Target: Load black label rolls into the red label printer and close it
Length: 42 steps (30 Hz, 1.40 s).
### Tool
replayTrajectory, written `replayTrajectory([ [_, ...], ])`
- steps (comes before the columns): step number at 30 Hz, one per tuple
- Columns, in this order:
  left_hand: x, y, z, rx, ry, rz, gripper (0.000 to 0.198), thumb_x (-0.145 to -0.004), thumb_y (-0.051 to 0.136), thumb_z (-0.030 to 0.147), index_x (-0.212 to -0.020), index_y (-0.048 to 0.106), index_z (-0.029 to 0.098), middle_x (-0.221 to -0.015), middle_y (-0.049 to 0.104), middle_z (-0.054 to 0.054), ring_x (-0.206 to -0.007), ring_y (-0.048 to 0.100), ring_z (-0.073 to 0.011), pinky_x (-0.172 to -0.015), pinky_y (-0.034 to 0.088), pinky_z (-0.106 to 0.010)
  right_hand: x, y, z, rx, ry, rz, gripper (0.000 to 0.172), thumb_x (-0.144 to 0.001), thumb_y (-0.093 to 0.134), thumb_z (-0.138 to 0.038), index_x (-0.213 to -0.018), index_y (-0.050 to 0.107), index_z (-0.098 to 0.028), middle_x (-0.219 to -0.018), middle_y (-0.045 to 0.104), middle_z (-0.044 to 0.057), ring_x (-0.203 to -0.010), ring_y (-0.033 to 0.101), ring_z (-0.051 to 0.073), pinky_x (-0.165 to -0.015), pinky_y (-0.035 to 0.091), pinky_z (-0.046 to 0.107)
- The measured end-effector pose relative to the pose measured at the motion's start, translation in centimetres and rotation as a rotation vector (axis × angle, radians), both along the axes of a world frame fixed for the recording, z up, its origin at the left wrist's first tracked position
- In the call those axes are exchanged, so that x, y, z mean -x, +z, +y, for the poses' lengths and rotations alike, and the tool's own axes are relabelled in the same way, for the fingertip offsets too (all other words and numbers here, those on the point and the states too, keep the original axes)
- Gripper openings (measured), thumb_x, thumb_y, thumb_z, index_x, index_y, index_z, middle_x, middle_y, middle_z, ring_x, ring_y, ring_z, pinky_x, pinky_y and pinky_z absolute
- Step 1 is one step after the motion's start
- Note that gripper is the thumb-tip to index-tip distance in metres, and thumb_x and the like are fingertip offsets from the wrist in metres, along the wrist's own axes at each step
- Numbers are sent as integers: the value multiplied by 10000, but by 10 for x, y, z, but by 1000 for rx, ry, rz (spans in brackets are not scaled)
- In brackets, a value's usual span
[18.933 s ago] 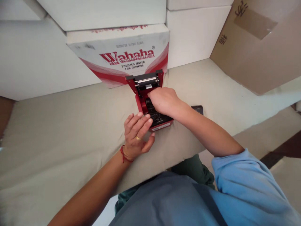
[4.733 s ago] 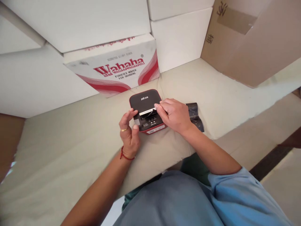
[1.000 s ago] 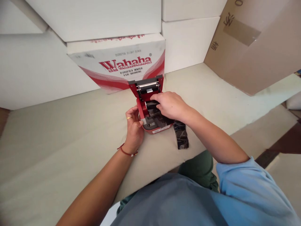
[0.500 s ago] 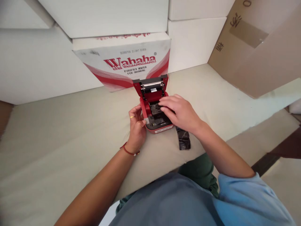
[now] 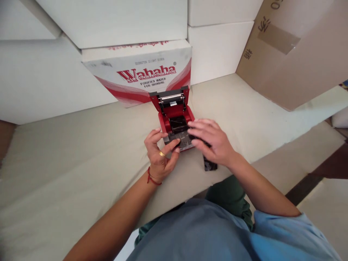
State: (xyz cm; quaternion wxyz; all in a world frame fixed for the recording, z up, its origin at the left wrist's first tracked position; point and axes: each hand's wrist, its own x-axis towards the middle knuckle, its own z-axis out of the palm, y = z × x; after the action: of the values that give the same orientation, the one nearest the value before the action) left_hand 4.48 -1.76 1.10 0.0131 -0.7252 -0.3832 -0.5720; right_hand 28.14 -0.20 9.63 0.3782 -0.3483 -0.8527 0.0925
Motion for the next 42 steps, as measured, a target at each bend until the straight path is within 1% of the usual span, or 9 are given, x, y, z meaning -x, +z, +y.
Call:
replayTrajectory([
  [5,1,3,-2,28,36,80,327,-915,721,200,-1225,742,302,-1290,578,-88,-1393,554,-348,-1187,492,-656,10,9,75,78,-256,293,562,-1113,439,-664,-1538,639,-356,-1578,678,56,-1461,633,296,-1254,484,548],
  [10,0,1,-2,15,17,47,337,-905,737,191,-1220,742,309,-1306,576,-81,-1420,524,-339,-1204,460,-646,33,10,125,234,-163,321,730,-1080,300,-803,-1635,502,-374,-1531,702,44,-1461,629,255,-1238,506,500],
  [13,-1,0,-1,-5,30,33,317,-905,739,200,-1205,749,303,-1295,577,-80,-1418,522,-340,-1208,455,-640,41,11,110,234,-145,341,655,-1108,347,-739,-1568,581,-334,-1398,771,44,-1360,695,245,-1211,529,481],
  [17,-1,0,0,-23,61,53,302,-916,727,221,-1202,747,316,-1302,569,-78,-1417,521,-343,-1199,472,-639,34,6,63,156,-201,345,499,-1145,431,-587,-1462,690,-302,-1286,822,52,-1253,752,247,-1194,542,487],
  [20,-1,0,0,-41,89,69,298,-920,719,222,-1200,747,318,-1307,563,-81,-1426,507,-347,-1203,465,-644,24,-5,31,91,-164,155,395,-1139,490,-478,-1317,786,-285,-1338,821,71,-1300,734,265,-1190,546,514],
  [23,-1,0,-1,-31,82,71,298,-920,721,230,-1199,744,330,-1313,575,-75,-1443,510,-345,-1232,435,-649,18,-16,14,57,-135,-27,355,-1120,543,-385,-1362,772,-263,-1449,771,84,-1391,691,276,-1223,515,540],
  [30,4,2,-3,171,-35,-88,522,-1062,563,376,-1577,519,301,-1502,657,-104,-1541,533,-293,-1370,261,-575,22,-17,10,54,-213,-67,361,-1146,493,-334,-1321,786,-215,-1411,789,85,-1378,709,243,-1277,447,514],
  [35,11,5,0,289,-74,-212,491,-1134,454,390,-1617,492,313,-1456,739,-74,-1403,680,-231,-1413,137,-522,24,-10,11,72,-237,-96,372,-1147,485,-323,-1280,813,-210,-1375,805,66,-1336,733,242,-1239,491,491],
  [42,10,1,11,397,-203,-504,410,-1055,647,363,-1461,600,333,-1315,758,-52,-1326,693,-232,-1292,418,-495,24,-14,16,110,-202,-27,361,-1132,503,-319,-1270,822,-219,-1343,822,61,-1302,735,243,-1148,582,451],
])
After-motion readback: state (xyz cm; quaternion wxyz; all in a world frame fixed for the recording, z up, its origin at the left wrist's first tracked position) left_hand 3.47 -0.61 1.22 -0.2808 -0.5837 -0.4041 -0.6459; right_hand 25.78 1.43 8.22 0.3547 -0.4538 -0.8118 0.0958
